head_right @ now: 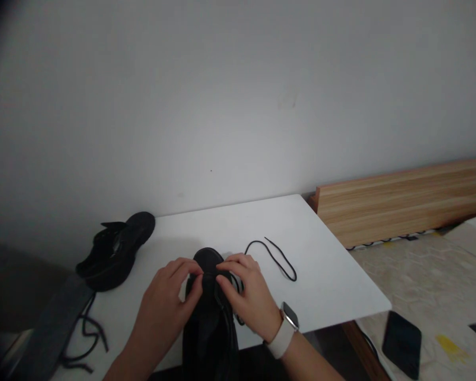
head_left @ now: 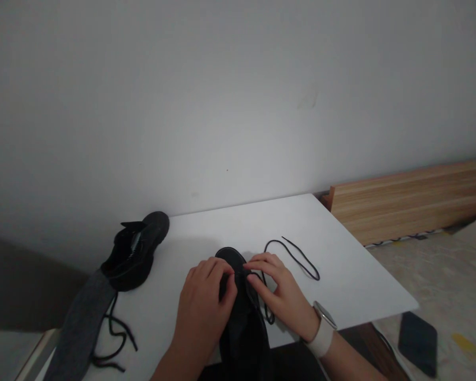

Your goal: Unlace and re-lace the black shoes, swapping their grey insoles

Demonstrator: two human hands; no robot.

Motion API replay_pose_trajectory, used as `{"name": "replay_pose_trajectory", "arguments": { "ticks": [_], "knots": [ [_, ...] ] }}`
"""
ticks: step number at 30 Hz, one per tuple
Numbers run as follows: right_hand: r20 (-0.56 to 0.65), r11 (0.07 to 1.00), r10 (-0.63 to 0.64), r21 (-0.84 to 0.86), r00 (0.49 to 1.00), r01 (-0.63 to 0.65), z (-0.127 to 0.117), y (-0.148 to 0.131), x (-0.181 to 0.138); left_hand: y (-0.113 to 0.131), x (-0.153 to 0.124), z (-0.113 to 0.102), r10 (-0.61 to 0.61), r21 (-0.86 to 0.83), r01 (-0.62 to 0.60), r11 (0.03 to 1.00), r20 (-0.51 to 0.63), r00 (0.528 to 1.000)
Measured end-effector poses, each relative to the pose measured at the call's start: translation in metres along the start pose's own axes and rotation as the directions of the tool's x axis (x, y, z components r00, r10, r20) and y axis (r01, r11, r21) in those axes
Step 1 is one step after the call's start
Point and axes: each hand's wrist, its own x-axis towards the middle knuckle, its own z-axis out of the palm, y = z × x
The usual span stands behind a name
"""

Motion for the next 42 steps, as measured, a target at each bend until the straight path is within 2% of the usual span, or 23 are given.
{"name": "replay_pose_trajectory", "arguments": {
  "ticks": [4,7,11,14,18,22,25,28,37,42],
  "knots": [
    [0.045,0.989,-0.059,0.136,0.997,0.053,0.006,-0.024,0.003,0.000,-0.010,-0.023,-0.004,-0.240,-0.025,0.970,-0.118,0.993],
    [0.089,0.949,0.017,0.311,0.996,-0.044,0.011,-0.035,0.008,-0.001,-0.015,-0.031,-0.017,-0.313,-0.024,0.949,-0.125,0.992],
    [0.065,0.877,0.169,0.445,0.983,-0.180,0.013,-0.036,0.015,-0.012,-0.021,-0.021,-0.091,-0.385,0.051,0.921,-0.086,0.992],
    [-0.013,0.877,0.204,0.448,0.979,-0.176,0.010,-0.035,0.020,-0.025,-0.027,-0.004,-0.221,-0.433,0.174,0.884,-0.060,0.973],
    [-0.003,0.938,0.138,0.321,0.990,-0.130,0.011,-0.036,0.023,-0.036,-0.033,0.013,-0.346,-0.554,0.302,0.775,0.028,0.938],
    [0.111,0.998,0.036,0.042,0.993,-0.041,0.023,-0.034,0.026,-0.043,-0.034,0.014,-0.397,-0.750,0.385,0.539,0.177,0.901],
    [0.171,0.993,0.006,-0.119,0.985,0.015,0.031,-0.033,0.028,-0.052,-0.036,0.013,-0.416,-0.830,0.408,0.380,0.241,0.877],
    [0.230,0.978,0.019,-0.209,0.973,0.030,0.035,-0.033,0.031,-0.059,-0.038,0.013,-0.415,-0.863,0.416,0.288,0.279,0.866],
    [0.314,0.930,0.067,-0.364,0.947,0.055,0.043,-0.035,0.032,-0.063,-0.043,0.018,-0.408,-0.880,0.404,0.249,0.283,0.868],
    [0.313,0.897,0.064,-0.435,0.948,0.083,0.051,-0.036,0.031,-0.065,-0.045,0.021,-0.380,-0.875,0.370,0.312,0.242,0.893]
  ]
}}
